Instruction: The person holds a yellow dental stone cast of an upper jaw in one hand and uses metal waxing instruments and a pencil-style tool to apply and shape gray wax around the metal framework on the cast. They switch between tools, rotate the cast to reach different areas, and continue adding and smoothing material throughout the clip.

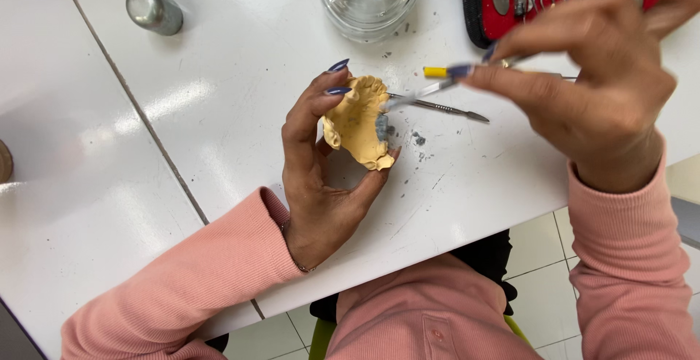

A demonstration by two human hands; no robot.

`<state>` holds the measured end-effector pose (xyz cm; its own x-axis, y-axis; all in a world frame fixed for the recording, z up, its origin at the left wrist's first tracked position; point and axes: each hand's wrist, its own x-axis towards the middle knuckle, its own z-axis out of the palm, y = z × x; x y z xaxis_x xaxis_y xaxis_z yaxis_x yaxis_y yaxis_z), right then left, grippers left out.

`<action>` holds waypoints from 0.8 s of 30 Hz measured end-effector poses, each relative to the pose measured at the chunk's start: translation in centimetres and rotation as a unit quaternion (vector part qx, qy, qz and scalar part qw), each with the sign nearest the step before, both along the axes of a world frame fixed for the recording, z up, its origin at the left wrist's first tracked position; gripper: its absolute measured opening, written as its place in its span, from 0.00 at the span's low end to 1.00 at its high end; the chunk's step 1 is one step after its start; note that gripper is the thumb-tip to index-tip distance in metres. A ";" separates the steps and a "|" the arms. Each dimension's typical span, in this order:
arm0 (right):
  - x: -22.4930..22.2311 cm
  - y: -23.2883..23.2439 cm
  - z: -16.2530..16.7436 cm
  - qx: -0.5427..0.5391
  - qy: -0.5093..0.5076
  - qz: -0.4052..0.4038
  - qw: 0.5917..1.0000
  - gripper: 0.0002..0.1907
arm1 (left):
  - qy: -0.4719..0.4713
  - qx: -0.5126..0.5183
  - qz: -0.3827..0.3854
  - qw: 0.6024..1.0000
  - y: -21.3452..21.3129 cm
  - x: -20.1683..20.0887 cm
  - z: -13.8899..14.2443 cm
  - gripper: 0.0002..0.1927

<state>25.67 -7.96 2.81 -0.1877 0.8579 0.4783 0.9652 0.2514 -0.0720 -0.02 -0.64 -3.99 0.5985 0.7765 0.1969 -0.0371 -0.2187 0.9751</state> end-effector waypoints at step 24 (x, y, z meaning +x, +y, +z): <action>0.4 -2.7 -1.9 -0.035 -0.002 0.023 0.999 0.08 | 0.044 0.022 -0.021 0.999 -0.1 -0.3 0.3 0.40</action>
